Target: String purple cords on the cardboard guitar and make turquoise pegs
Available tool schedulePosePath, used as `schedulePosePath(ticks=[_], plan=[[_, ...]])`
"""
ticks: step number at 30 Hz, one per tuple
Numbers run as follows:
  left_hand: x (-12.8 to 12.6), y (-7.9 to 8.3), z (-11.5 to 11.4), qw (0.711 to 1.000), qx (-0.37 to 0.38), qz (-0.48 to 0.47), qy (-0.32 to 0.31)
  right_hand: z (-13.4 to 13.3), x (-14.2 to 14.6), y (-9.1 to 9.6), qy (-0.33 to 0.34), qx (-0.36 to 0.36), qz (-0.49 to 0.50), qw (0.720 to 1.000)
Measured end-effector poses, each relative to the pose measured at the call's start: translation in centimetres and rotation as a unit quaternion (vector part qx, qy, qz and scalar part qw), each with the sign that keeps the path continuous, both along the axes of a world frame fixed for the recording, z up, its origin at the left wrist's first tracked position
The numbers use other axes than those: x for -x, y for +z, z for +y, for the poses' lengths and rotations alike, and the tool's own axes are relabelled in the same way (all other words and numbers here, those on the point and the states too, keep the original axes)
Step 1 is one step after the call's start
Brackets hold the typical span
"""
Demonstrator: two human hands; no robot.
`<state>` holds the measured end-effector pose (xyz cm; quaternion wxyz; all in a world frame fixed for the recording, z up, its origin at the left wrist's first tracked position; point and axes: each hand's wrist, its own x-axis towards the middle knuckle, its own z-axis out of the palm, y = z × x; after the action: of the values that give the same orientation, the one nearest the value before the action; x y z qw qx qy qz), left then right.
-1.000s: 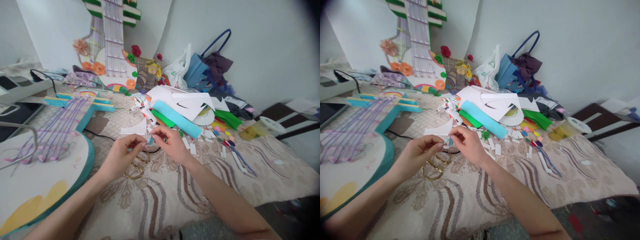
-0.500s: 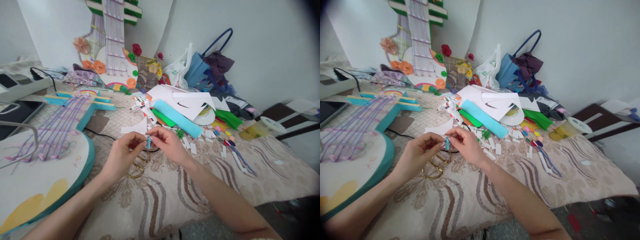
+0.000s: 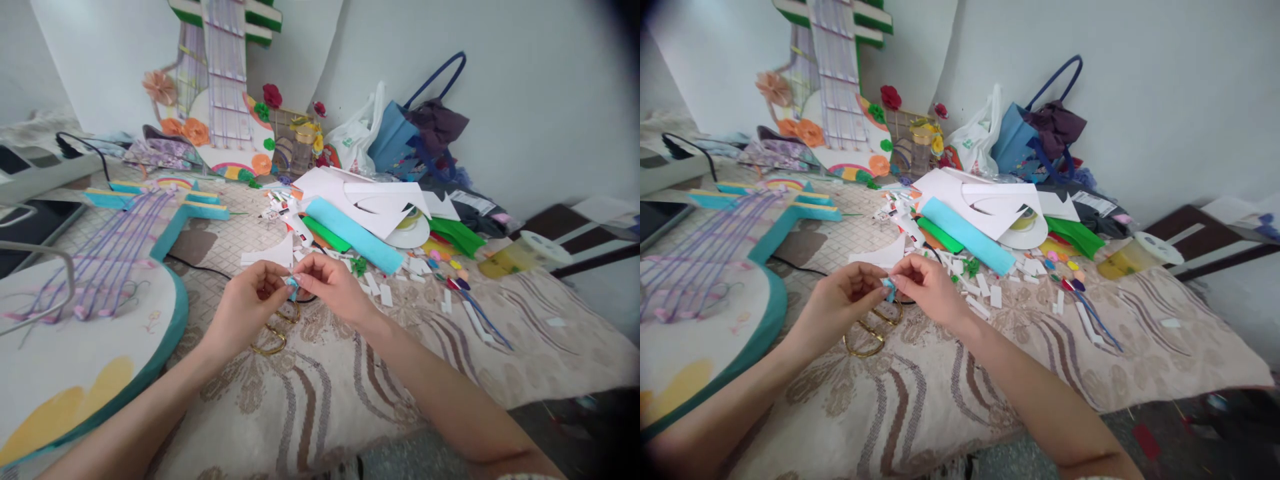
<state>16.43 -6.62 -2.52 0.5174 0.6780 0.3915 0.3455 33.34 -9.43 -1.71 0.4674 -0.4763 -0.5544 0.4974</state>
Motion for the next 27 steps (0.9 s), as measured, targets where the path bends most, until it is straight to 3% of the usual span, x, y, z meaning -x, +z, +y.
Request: schedulePosePath(ticks=[7, 27], plan=[[0.09, 0.09, -0.08, 0.999, -0.026, 0.035, -0.001, 0.02, 0.08, 0.14, -0.003, 0.026, 0.017, 1.000], [0.18, -0.02, -0.03, 1.000, 0.005, 0.011, -0.004, 0.05, 0.16, 0.47, 0.006, 0.062, 0.065, 0.996]])
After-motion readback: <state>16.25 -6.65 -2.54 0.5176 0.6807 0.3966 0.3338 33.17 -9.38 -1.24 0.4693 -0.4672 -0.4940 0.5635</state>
